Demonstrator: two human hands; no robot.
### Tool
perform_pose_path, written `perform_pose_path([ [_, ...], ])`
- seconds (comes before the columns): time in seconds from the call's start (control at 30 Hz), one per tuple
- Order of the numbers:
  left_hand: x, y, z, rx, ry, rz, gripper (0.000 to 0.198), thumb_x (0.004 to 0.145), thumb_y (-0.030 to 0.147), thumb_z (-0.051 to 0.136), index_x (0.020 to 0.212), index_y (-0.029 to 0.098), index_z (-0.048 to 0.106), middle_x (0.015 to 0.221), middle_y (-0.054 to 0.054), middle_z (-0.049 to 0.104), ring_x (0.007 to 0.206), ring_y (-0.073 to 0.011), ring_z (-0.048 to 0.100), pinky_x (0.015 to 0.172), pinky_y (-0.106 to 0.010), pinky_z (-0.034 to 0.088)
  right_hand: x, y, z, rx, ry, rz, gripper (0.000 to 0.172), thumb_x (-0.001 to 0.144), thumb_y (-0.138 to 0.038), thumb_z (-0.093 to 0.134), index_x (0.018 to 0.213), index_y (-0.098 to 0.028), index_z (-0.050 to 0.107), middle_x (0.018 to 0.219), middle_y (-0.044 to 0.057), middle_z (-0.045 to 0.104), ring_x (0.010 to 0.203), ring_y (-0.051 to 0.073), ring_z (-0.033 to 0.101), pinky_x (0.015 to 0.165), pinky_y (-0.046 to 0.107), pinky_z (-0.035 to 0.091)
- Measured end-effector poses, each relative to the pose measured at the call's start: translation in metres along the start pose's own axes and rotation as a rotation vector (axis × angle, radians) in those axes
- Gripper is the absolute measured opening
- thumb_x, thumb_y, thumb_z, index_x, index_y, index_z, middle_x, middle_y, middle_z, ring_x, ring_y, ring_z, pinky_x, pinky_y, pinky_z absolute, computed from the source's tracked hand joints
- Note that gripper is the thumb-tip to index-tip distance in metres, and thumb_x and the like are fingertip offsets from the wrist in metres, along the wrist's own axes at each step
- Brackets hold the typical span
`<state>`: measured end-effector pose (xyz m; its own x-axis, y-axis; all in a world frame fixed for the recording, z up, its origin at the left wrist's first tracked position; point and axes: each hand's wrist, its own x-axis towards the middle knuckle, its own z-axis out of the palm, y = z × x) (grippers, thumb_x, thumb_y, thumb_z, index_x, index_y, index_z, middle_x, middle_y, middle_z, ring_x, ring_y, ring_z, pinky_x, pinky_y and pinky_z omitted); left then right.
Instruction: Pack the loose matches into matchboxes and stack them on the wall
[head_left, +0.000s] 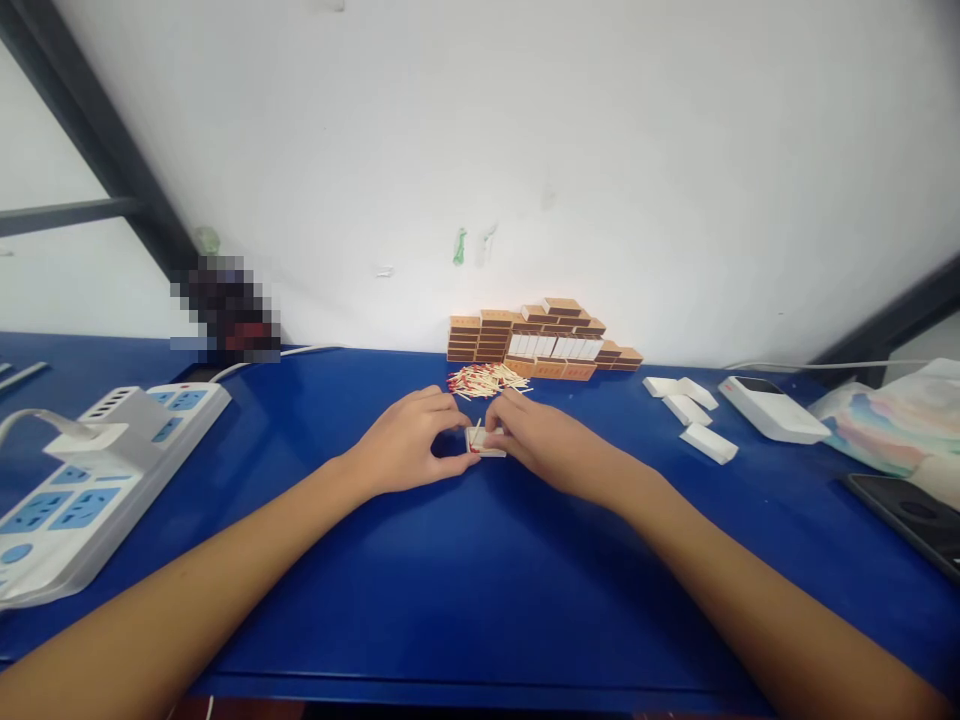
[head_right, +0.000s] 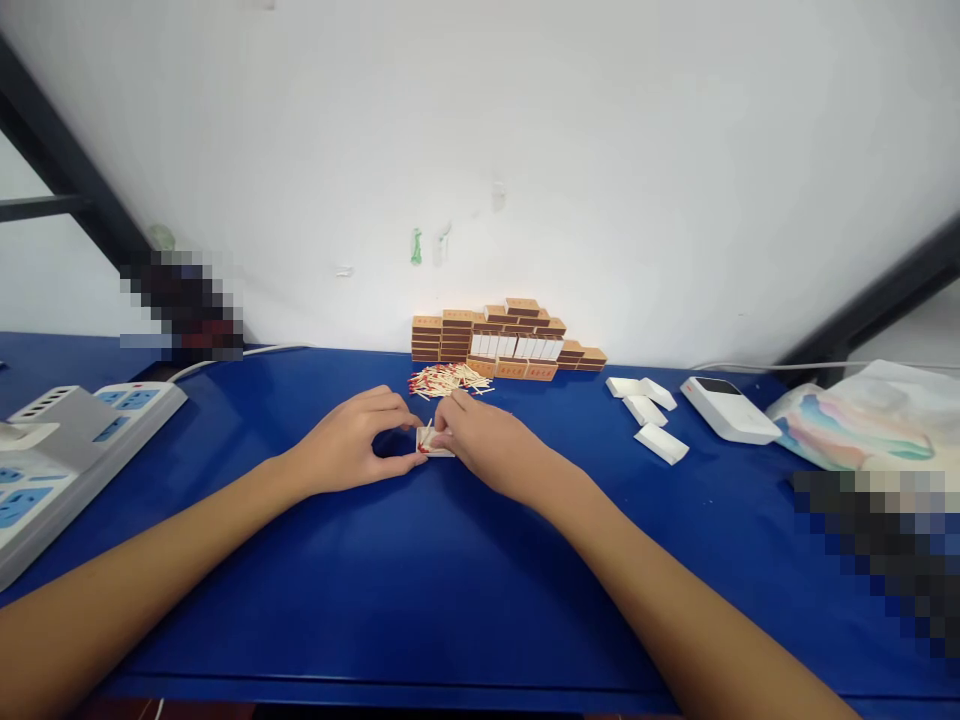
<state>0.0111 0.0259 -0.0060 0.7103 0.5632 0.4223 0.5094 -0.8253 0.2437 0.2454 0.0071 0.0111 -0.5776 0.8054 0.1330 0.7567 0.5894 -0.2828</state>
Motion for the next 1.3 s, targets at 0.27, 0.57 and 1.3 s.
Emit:
perform_pose_path([
  [0.27,0.0,0.002,-0.001,-0.006,-0.002,0.003,0.024,0.093,0.042,0.071,0.1,0.019,0.074,0.09,-0.005,0.068,0.087,-0.0211,0.058,0.08,-0.036,0.049,0.004,0.01,0.005,0.124,0.065,-0.056,0.004,0.101,-0.019,0.058,0.099,-0.02,0.062,0.104,0.005,0.061,0.089,0.018,0.058,0.078,0.03,0.044],
  [0.57,0.0,0.001,-0.001,-0.009,0.062,-0.03,0.022,0.091,0.04,0.072,0.099,0.019,0.073,0.09,-0.005,0.069,0.087,-0.0216,0.059,0.081,-0.038,0.05,0.002,0.023,-0.011,0.174,0.137,-0.049,0.016,0.101,-0.027,0.056,0.091,-0.02,0.066,0.091,0.004,0.064,0.081,0.017,0.057,0.073,0.03,0.043],
  [1.3,0.0,0.0,0.0,-0.057,0.072,-0.08,0.024,0.088,0.043,0.076,0.094,0.021,0.072,0.086,-0.003,0.069,0.083,-0.0204,0.058,0.078,-0.037,0.049,0.002,0.063,-0.006,-0.041,0.016,0.241,0.029,0.098,-0.044,0.06,0.082,-0.02,0.063,0.084,0.007,0.068,0.07,0.019,0.059,0.063,0.031,0.04],
])
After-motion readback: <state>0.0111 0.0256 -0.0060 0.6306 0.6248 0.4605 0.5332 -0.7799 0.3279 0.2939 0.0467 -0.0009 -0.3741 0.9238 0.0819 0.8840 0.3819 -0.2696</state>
